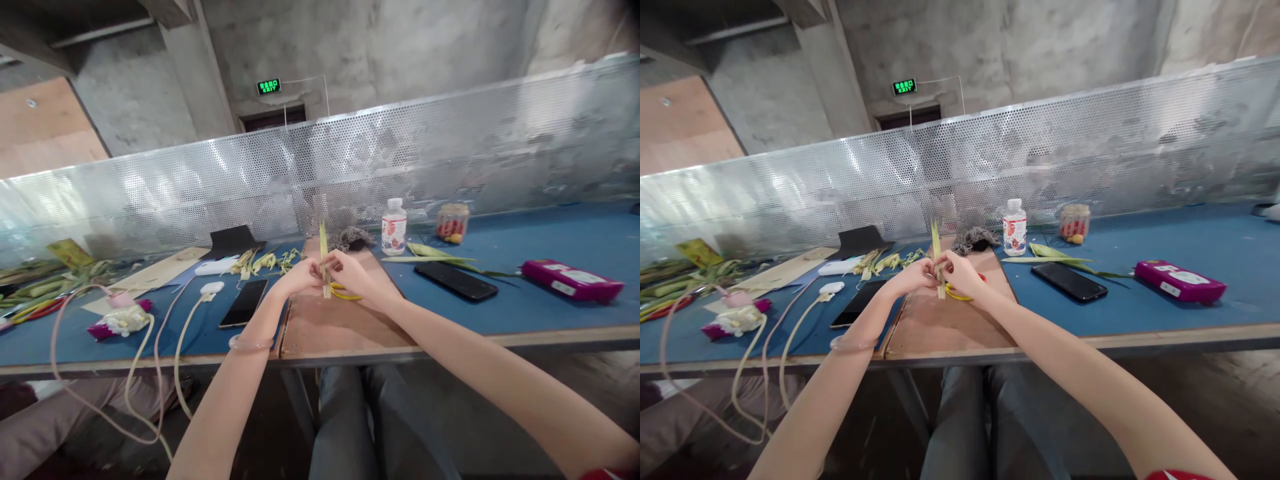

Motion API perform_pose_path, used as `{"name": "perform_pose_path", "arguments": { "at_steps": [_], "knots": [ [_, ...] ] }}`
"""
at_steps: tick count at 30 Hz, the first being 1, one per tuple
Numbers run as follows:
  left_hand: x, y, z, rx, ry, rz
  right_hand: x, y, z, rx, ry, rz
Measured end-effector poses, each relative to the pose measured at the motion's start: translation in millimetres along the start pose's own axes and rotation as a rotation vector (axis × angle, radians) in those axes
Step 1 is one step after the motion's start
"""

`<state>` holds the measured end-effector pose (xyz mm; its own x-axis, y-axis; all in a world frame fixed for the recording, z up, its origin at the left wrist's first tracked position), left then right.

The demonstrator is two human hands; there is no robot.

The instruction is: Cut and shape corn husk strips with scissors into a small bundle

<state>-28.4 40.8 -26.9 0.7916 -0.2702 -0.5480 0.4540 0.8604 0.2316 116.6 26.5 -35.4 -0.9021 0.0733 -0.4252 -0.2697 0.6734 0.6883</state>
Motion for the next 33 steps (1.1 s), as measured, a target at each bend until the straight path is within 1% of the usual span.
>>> {"name": "perform_pose_path", "arguments": {
  "at_steps": [2, 5, 10, 20, 27, 33],
  "knots": [
    [0.8, -1, 1, -0.015, 0.002, -0.021, 1, -1, -4, -0.017, -0.019, -0.012],
    [2.1, -5, 9, -0.015, 0.010, -0.072, 1, -3, -9, -0.030, -0.045, -0.024],
    [3.1, -8, 20, -0.001, 0.033, -0.111, 2, -4, -12, -0.022, -0.066, -0.028],
    [2.3, -4, 8, 0.001, 0.088, -0.126, -1, -5, -17, -0.024, -0.098, 0.003],
    [4.3, -5, 11, 0.022, 0.118, -0.205, -1, -2, -12, -0.066, -0.081, 0.033],
    [4.0, -5, 12, 0.028, 0.203, -0.185, 0, -4, -11, -0.042, -0.100, 0.039]
  ]
}}
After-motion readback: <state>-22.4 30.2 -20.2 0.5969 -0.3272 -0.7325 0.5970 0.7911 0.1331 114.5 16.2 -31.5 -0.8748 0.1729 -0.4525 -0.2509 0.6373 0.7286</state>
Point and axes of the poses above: each hand's wrist, its own y-axis towards the middle knuckle, its own x-axis out of the palm, z = x × y, the point moved 4 cm from there along y, towards the middle knuckle, and after that the axes turned 4 degrees about -y, right-handed, at the moved point
